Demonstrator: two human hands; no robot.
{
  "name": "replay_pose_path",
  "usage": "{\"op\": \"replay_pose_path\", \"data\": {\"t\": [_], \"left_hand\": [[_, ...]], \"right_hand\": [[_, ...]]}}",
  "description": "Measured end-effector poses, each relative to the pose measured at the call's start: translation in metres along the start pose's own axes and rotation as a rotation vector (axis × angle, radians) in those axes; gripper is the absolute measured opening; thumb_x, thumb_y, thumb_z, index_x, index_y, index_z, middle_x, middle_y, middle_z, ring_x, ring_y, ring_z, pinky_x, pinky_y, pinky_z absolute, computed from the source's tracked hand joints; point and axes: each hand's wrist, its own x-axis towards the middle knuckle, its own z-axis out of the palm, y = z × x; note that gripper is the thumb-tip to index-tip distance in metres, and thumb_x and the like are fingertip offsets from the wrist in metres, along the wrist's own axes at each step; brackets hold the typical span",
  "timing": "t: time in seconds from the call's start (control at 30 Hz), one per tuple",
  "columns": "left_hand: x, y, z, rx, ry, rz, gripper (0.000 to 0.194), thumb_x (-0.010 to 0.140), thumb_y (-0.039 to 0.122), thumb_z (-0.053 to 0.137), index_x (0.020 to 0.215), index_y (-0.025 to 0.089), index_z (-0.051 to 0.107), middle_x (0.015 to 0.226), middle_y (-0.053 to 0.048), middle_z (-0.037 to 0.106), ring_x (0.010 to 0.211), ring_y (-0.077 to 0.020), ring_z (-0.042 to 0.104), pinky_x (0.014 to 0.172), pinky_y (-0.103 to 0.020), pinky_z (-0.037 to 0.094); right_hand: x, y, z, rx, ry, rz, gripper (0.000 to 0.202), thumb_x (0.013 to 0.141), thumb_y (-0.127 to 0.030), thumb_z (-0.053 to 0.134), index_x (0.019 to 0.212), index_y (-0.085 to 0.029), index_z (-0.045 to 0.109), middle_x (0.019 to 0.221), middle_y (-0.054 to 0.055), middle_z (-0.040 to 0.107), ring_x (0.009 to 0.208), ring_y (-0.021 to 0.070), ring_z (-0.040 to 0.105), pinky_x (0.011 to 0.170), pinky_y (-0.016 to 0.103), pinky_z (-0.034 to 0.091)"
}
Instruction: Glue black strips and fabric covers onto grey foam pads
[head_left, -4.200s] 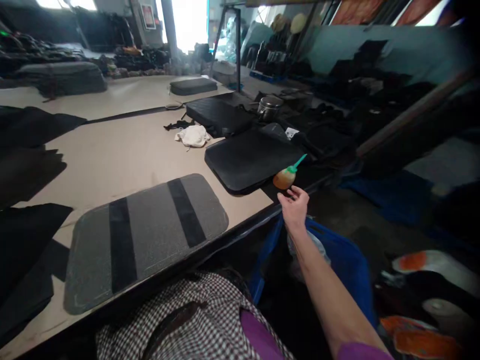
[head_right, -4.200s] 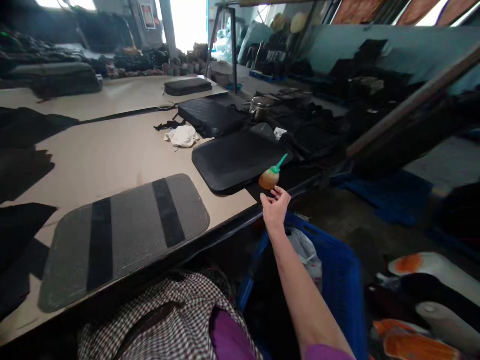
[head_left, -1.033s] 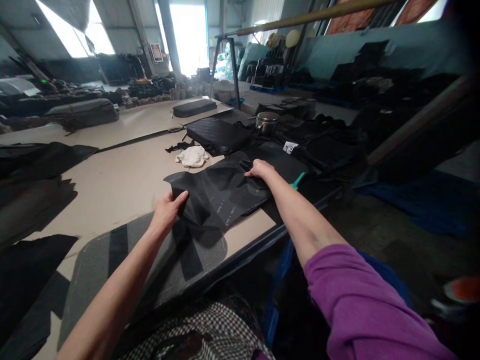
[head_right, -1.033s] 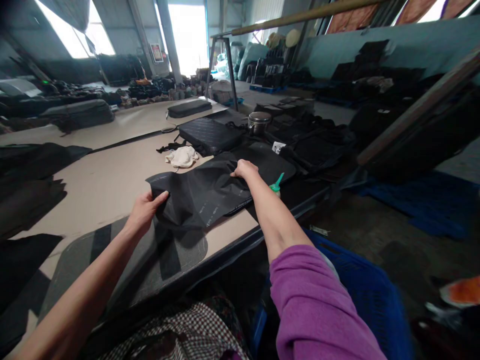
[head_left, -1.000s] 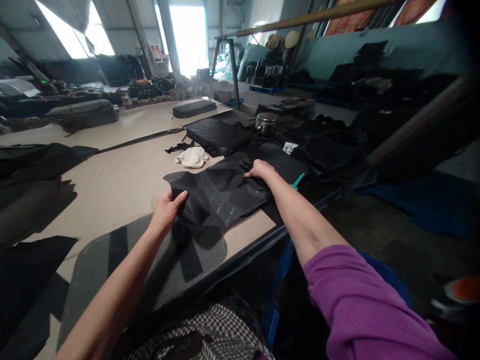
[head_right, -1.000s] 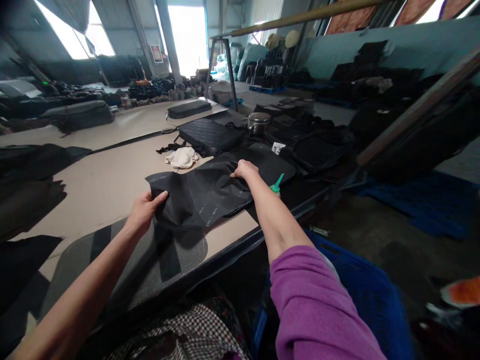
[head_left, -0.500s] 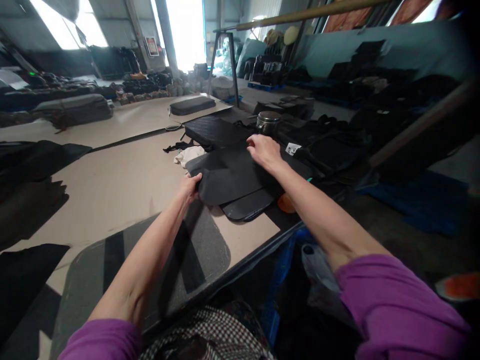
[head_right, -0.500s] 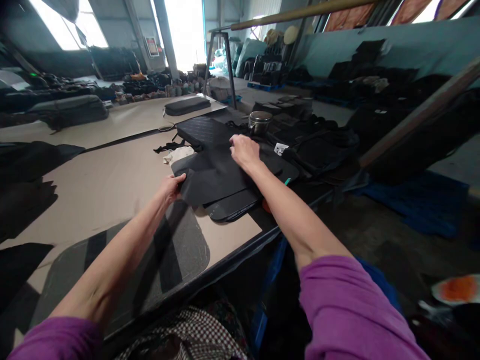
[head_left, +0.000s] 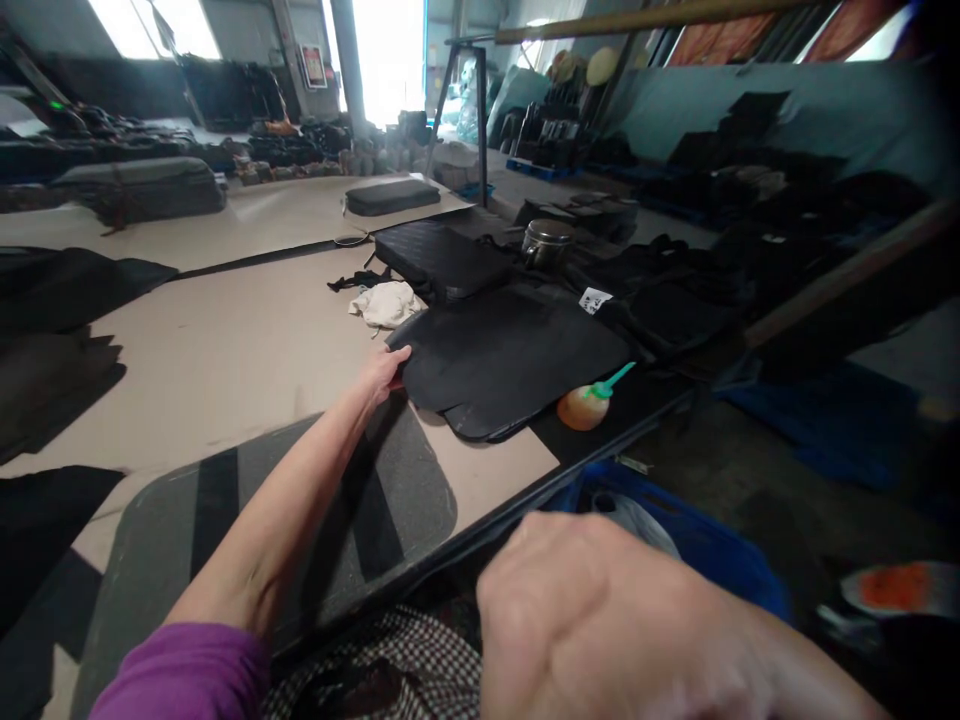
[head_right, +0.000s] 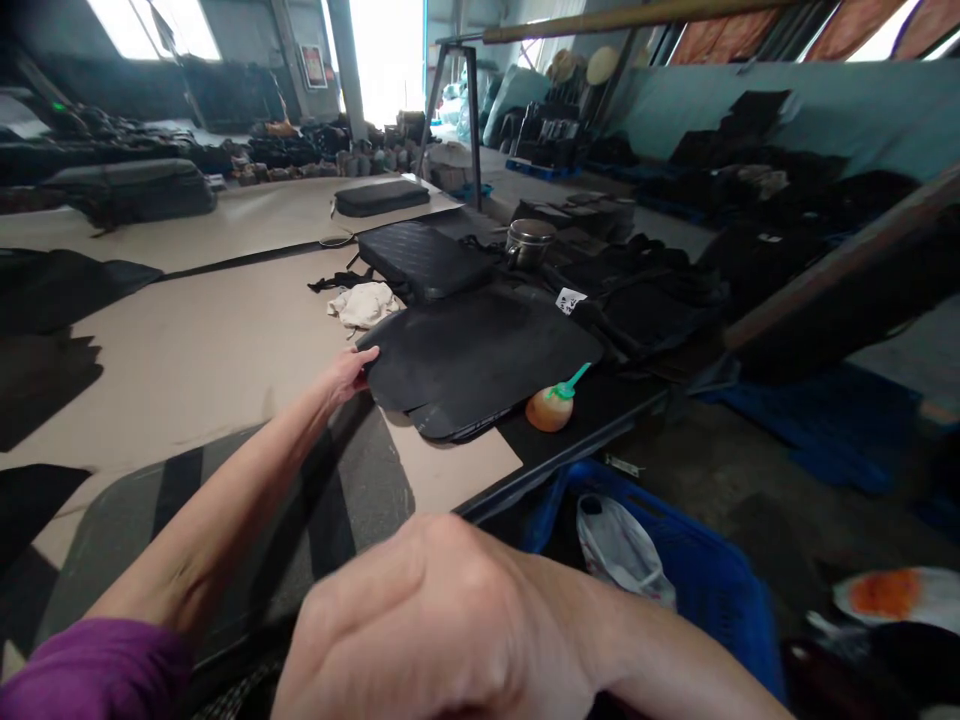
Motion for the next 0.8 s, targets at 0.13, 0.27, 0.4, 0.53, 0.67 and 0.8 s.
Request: {"op": "replay_pose_path", "data": {"t": [0.13,0.27,0.4,0.53,0.67,0.8], "left_hand": [[-0.004,0.001,-0.001,0.007,-0.037,-0.022,0.027,0.079,0.030,0.084,0.091,0.017,0.064,0.075,-0.003,0.071,0.062,-0.0153,0.067,0.066,-0.033,0.062],[-0.005,0.004,0.003,0.012,-0.020,-0.010,0.030,0.077,0.029,0.085,0.091,0.018,0.061,0.068,0.001,0.066,0.056,-0.0131,0.062,0.061,-0.029,0.059],[-0.004,0.007,0.004,0.048,-0.005,0.012,0.029,0.081,0.033,0.082,0.092,0.019,0.060,0.065,0.002,0.061,0.054,-0.0123,0.060,0.059,-0.027,0.057],[-0.007,0.006,-0.002,0.146,-0.009,0.011,0.031,0.087,0.045,0.076,0.089,0.019,0.060,0.061,0.002,0.058,0.052,-0.0138,0.059,0.061,-0.032,0.059],[-0.015,0.010,-0.014,0.306,0.004,0.031,0.042,0.090,0.060,0.070,0.081,0.020,0.060,0.057,-0.001,0.057,0.053,-0.0188,0.062,0.062,-0.037,0.059],[-0.025,0.019,-0.025,0.473,0.111,0.173,0.034,0.091,0.052,0.069,0.086,0.020,0.063,0.080,-0.010,0.070,0.084,-0.0284,0.073,0.079,-0.040,0.057]], "right_hand": [[0.024,0.075,-0.011,-0.263,0.208,0.178,0.037,0.091,-0.049,0.079,0.071,-0.021,0.065,0.066,-0.002,0.062,0.058,0.0126,0.055,0.054,0.029,0.042],[0.041,0.157,-0.015,-0.842,0.085,0.235,0.046,0.078,-0.045,0.092,0.104,-0.016,0.067,0.102,0.008,0.069,0.087,0.0228,0.061,0.072,0.034,0.046],[0.043,0.194,-0.005,-1.067,-0.045,0.222,0.027,0.096,-0.023,0.071,0.122,-0.017,0.067,0.119,0.015,0.067,0.104,0.0283,0.058,0.084,0.039,0.043],[0.043,0.201,-0.008,-0.995,0.046,0.304,0.019,0.103,-0.021,0.056,0.093,-0.020,0.071,0.101,0.012,0.070,0.098,0.0252,0.059,0.082,0.036,0.040],[0.050,0.211,-0.028,-0.861,0.241,0.444,0.025,0.096,-0.039,0.071,0.079,-0.022,0.064,0.090,0.005,0.069,0.087,0.0212,0.060,0.070,0.031,0.037],[0.061,0.229,-0.052,-0.584,0.470,0.593,0.052,0.078,-0.064,0.081,0.064,-0.022,0.053,0.062,-0.003,0.055,0.063,0.0166,0.050,0.062,0.029,0.033]]}}
